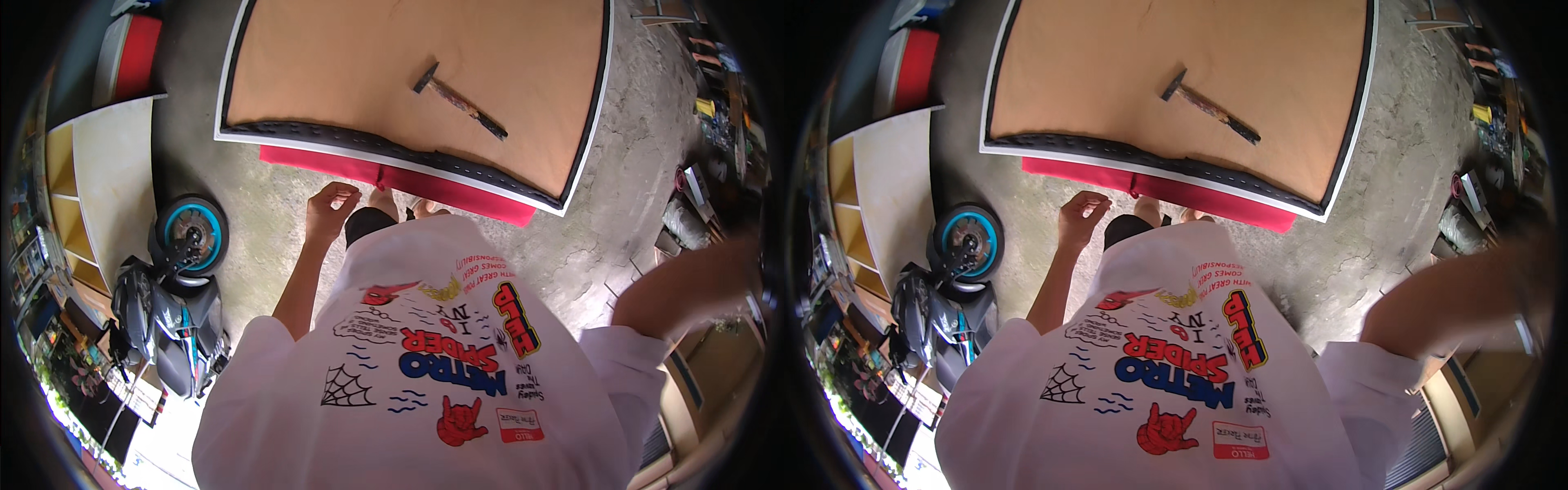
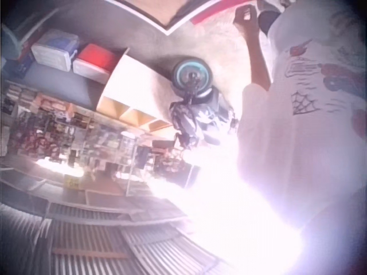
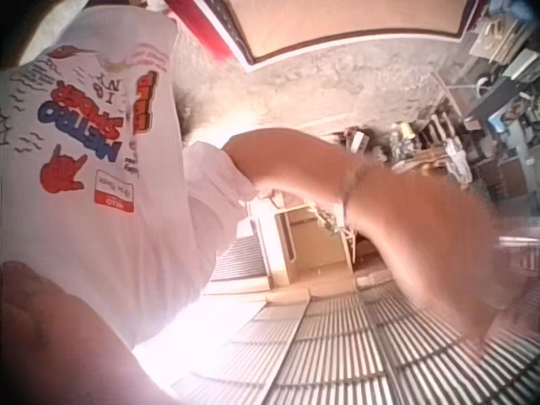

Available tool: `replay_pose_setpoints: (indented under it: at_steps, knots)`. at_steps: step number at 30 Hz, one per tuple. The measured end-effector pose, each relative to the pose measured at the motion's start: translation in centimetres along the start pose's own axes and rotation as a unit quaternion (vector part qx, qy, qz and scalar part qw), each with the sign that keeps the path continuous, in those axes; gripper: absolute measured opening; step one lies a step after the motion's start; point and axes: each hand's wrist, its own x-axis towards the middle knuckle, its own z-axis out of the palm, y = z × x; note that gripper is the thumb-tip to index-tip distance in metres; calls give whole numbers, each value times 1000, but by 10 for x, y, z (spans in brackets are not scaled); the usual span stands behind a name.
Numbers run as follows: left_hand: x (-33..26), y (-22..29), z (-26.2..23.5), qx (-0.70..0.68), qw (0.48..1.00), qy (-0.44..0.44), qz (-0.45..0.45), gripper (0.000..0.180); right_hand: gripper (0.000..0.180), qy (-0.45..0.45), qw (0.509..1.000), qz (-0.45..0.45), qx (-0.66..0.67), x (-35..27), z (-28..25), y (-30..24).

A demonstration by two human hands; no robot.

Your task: The person hammers nails into the edge of a large wooden board to attach a black trim strip. They repeatedly pick up nails and use a hammer to secure the trim along the perimeter of the board.

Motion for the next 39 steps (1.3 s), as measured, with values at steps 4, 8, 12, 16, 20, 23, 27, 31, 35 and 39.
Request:
replay_pose_setpoints:
  at_steps: [4, 8, 12, 16, 20, 23, 27, 31, 35, 39]
  knots:
    - [-23, 4, 36, 34, 999, -2, -14, 12, 30, 8, 991, 130, -29, -44, 167, 134]
    - [-40, 11, 79, 67, 998, 4, -6, 14, 41, -14, 980, 77, -181, -106, 283, 191]
    - [-70, 3, 117, 100, 993, 52, 16, 14, 38, -24, 986, 55, -157, -126, 315, 214]
    - [-101, -19, 166, 105, 992, 73, 9, 11, 29, -7, 985, 44, -164, -135, 314, 238]
    - [-122, -28, 211, 95, 994, 52, -11, 12, 29, 72, 976, 29, -201, -160, 301, 262]
    - [-120, -11, 235, 83, 994, 67, 24, 11, 30, 100, 971, 30, -215, -192, 276, 242]
    - [-65, 9, 239, 192, 954, 171, 153, 11, 34, -24, 995, 53, -78, -256, 288, 207]
    - [21, 38, 233, 231, 907, 201, 290, 15, 38, -25, 982, 65, -177, -273, 307, 189]
    - [74, 54, 237, 257, 894, 161, 330, 17, 35, 5, 992, 70, -110, -281, 321, 199]
    - [88, 47, 239, 285, 885, 132, 345, 28, 31, 20, 993, 88, -73, -278, 320, 197]
